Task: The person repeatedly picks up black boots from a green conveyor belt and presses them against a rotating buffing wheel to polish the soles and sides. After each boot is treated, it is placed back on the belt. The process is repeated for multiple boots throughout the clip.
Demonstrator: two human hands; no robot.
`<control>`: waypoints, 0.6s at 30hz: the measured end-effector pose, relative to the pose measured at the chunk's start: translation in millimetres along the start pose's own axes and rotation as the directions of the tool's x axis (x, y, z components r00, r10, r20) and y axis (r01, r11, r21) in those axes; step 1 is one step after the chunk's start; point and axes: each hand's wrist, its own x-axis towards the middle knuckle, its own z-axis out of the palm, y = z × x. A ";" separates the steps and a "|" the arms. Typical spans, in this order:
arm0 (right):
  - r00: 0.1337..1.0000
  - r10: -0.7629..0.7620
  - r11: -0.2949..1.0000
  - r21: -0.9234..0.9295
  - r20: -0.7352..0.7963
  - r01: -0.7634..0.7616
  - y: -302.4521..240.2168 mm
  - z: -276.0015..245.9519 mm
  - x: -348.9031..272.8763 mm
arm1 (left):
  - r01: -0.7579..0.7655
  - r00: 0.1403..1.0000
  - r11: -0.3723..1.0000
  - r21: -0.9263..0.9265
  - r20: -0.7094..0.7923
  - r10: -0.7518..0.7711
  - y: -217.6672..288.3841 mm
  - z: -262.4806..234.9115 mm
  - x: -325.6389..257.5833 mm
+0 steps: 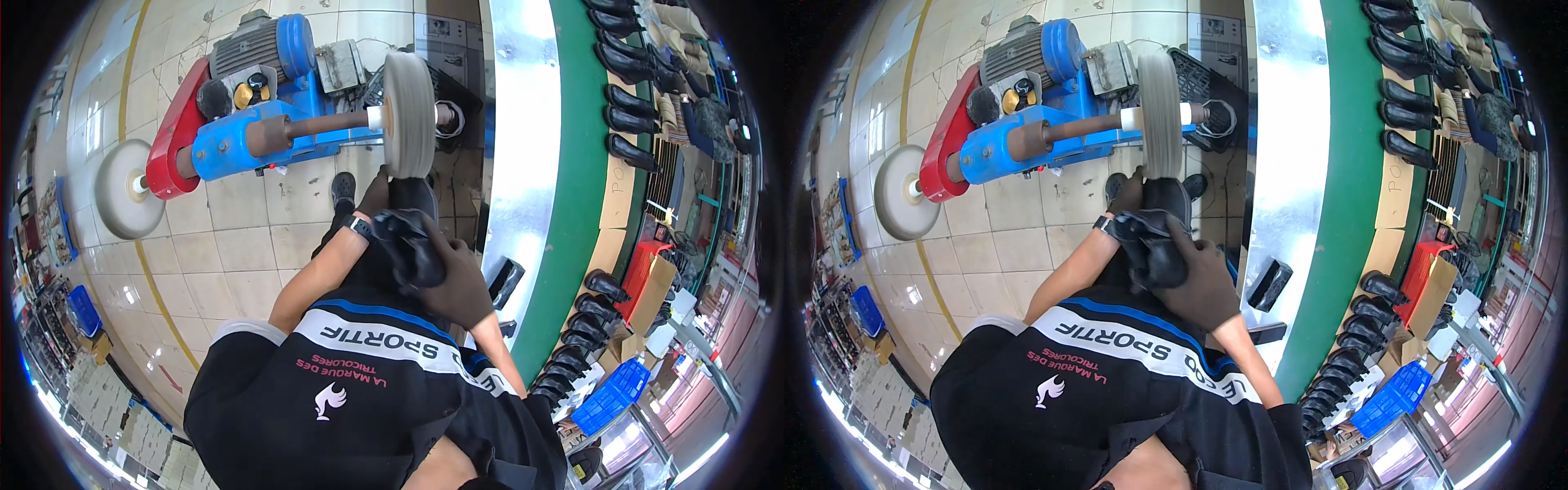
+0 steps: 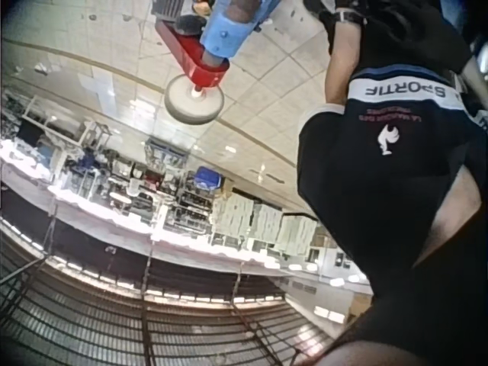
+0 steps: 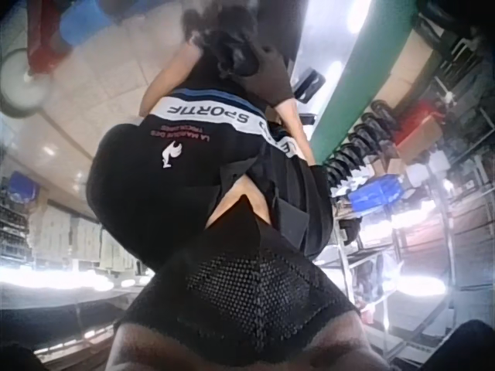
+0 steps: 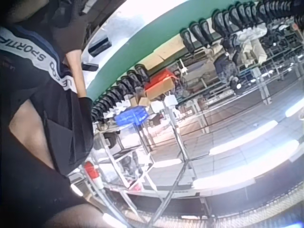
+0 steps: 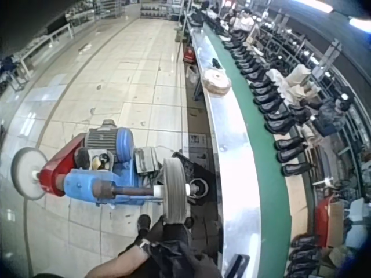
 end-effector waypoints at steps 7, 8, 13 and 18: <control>0.989 0.032 0.945 -0.328 0.142 0.016 1.9 29.3 105.4 | 0.006 0.933 0.998 0.063 0.358 -0.029 1.4 -28.4 38.1; 0.990 0.030 0.939 -0.342 0.140 0.020 16.0 38.3 122.5 | 0.025 0.927 0.999 0.046 0.372 -0.041 2.1 -27.0 40.2; 0.997 -0.036 0.870 -0.488 0.072 0.067 16.3 38.9 108.3 | 0.080 0.905 0.984 -0.160 0.425 -0.005 -1.3 -22.0 34.2; 0.999 -0.037 0.999 -0.014 -0.009 0.036 23.8 19.2 31.0 | 0.064 0.937 0.932 -0.357 0.343 0.067 -4.4 -9.9 1.8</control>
